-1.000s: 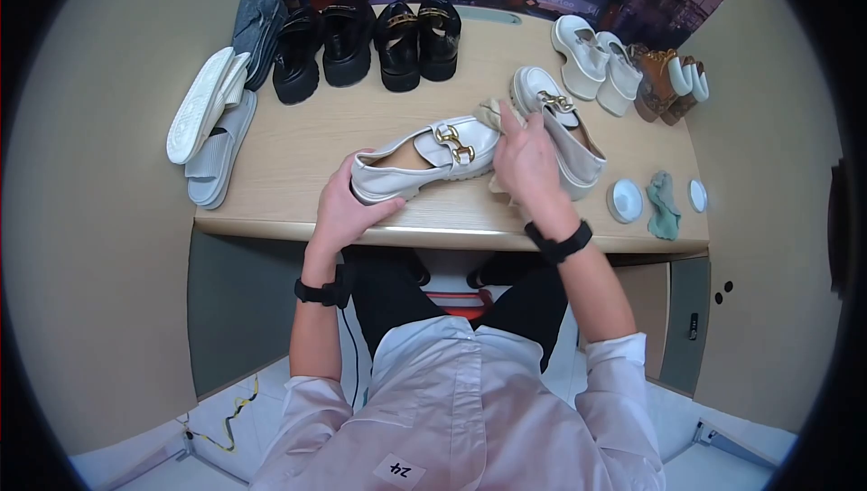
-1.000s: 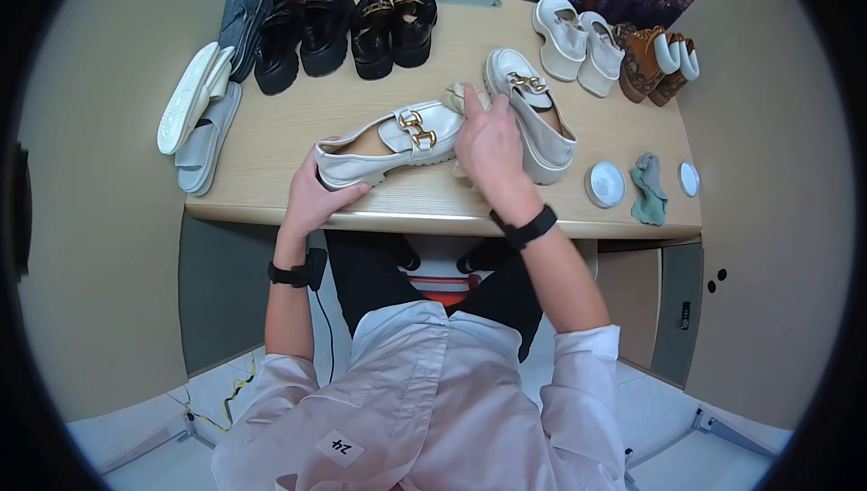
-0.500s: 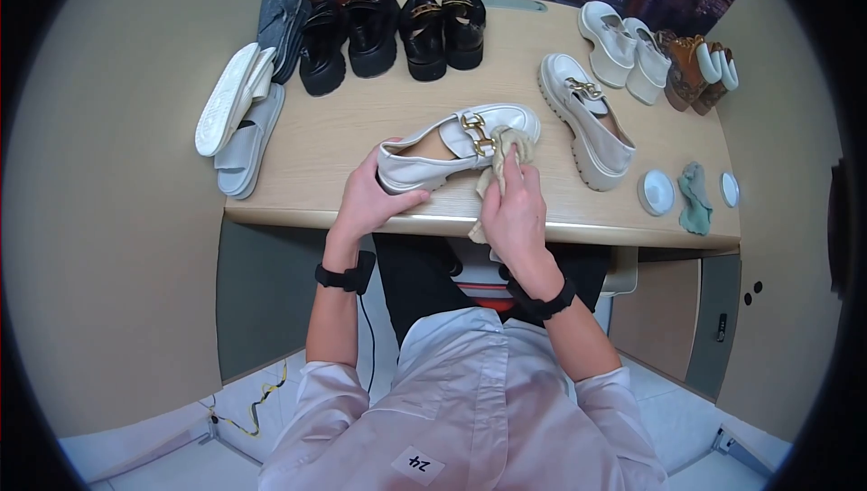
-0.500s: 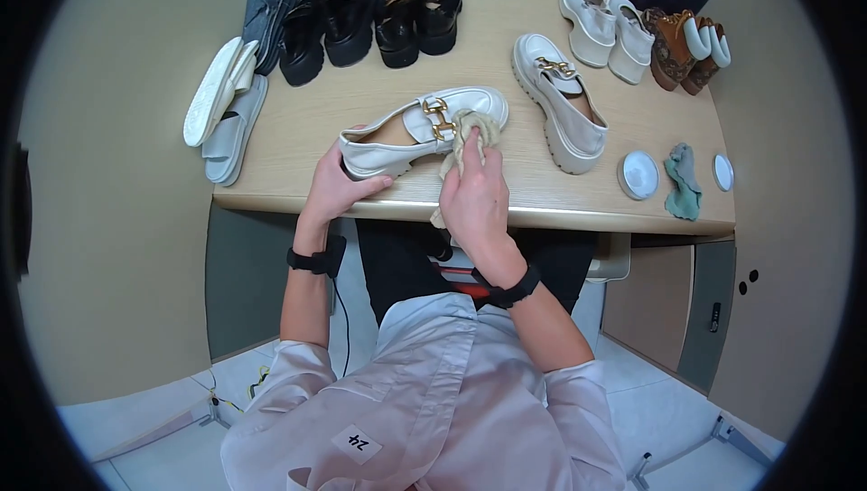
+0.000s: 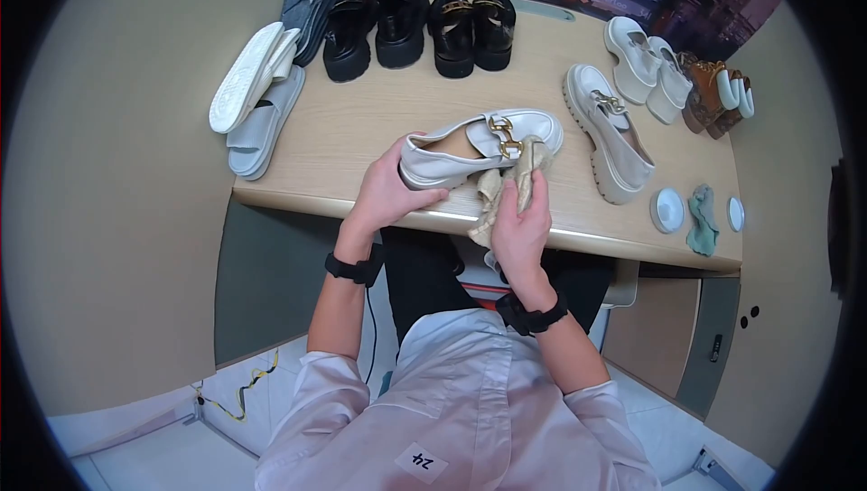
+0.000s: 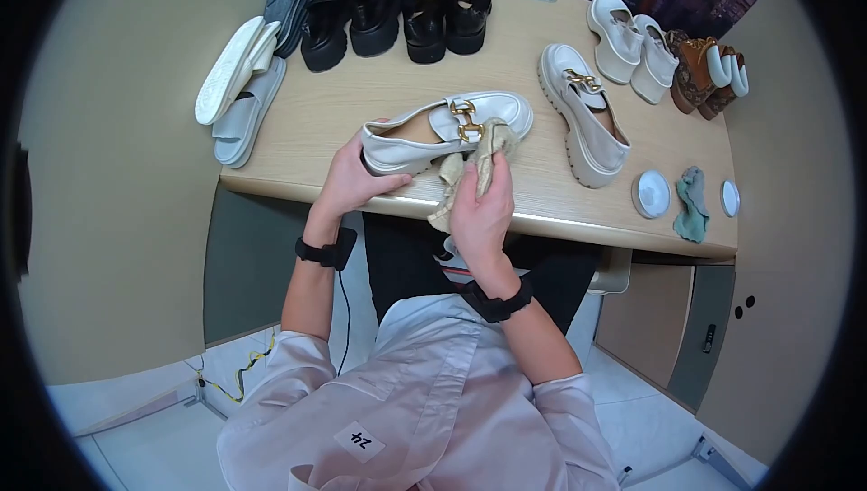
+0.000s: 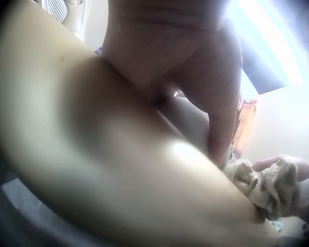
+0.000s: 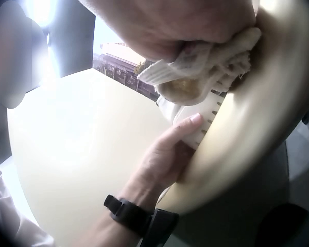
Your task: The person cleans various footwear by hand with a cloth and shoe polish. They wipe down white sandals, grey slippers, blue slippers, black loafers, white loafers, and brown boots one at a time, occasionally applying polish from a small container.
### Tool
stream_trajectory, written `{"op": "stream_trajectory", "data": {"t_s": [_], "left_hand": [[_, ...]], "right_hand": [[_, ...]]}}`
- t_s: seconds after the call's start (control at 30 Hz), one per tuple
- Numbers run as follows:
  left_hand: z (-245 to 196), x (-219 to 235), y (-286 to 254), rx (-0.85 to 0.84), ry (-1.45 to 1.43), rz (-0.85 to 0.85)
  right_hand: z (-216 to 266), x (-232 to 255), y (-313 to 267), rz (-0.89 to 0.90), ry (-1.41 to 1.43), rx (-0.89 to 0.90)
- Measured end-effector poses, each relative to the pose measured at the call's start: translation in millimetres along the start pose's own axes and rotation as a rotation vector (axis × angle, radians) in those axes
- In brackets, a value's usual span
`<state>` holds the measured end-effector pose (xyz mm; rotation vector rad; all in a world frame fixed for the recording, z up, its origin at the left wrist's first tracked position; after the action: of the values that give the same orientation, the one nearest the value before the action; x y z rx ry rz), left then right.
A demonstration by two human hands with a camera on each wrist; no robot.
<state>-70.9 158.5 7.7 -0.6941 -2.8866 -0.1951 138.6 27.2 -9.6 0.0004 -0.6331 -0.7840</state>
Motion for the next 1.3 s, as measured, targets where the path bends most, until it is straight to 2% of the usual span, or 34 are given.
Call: {"op": "stream_trajectory", "data": {"t_s": [0.1, 0.23, 0.27, 0.37, 0.4, 0.43, 0.5, 0.6, 0.67, 0.77, 0.8, 1.0, 1.2, 1.3], "left_hand": [[4.2, 0.3, 1.6, -0.002, -0.003, -0.003], [4.5, -0.2, 1.2, 0.007, -0.014, 0.0], [4.6, 0.2, 1.3, 0.0, -0.007, -0.001], [6.1, 0.3, 1.9, -0.009, -0.009, -0.005], [7.4, 0.5, 2.1, -0.003, -0.025, -0.008], [8.9, -0.5, 2.2, 0.004, -0.041, -0.01], [12.2, -3.1, 3.6, -0.005, -0.046, -0.005], [6.7, 0.5, 1.0, -0.025, -0.045, -0.014], [-0.1, -2.1, 0.6, -0.057, -0.055, -0.025], [-7.4, -2.5, -1.6, 0.034, -0.012, -0.014], [-8.8, -2.1, -2.3, 0.009, -0.004, -0.019], [0.1, -0.9, -1.7, -0.051, -0.052, -0.009], [24.9, 7.3, -3.2, -0.052, -0.101, -0.031], [3.4, 3.5, -1.0, 0.109, 0.027, -0.006]], "right_hand": [[13.4, 5.8, -1.3, -0.031, 0.004, 0.017], [17.4, 2.6, -1.5, 0.039, -0.011, 0.024], [13.1, -0.8, -2.9, 0.073, 0.012, -0.029], [21.1, -4.0, -11.9, 0.01, 0.137, -0.008], [22.5, -12.0, -18.3, 0.078, 0.126, -0.057], [31.3, -18.6, -23.0, 0.124, 0.102, -0.011], [44.9, -22.3, -23.9, 0.058, 0.076, 0.149], [66.4, -15.3, -17.8, 0.095, 0.031, 0.314], [80.5, -18.1, -24.2, 0.123, 0.035, 0.372], [97.0, -25.3, -28.7, 0.148, -0.013, 0.515], [101.8, -28.2, -30.3, 0.155, -0.038, 0.569], [136.0, -35.3, -20.4, 0.269, -0.244, 0.724], [162.7, -48.0, -7.9, 0.203, -0.215, 0.853], [188.1, -28.6, 32.1, 0.294, -0.304, 0.761]]}}
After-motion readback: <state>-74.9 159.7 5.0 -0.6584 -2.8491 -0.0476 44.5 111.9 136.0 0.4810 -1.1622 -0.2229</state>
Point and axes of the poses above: each hand's wrist, its own y-axis towards the middle knuckle, its own x-axis out of the back of the hand, z = x × y, the point moved 8 cm from there along y, towards the middle knuckle, and after that the axes turned 13 degrees about -y, right-handed, at the moved point
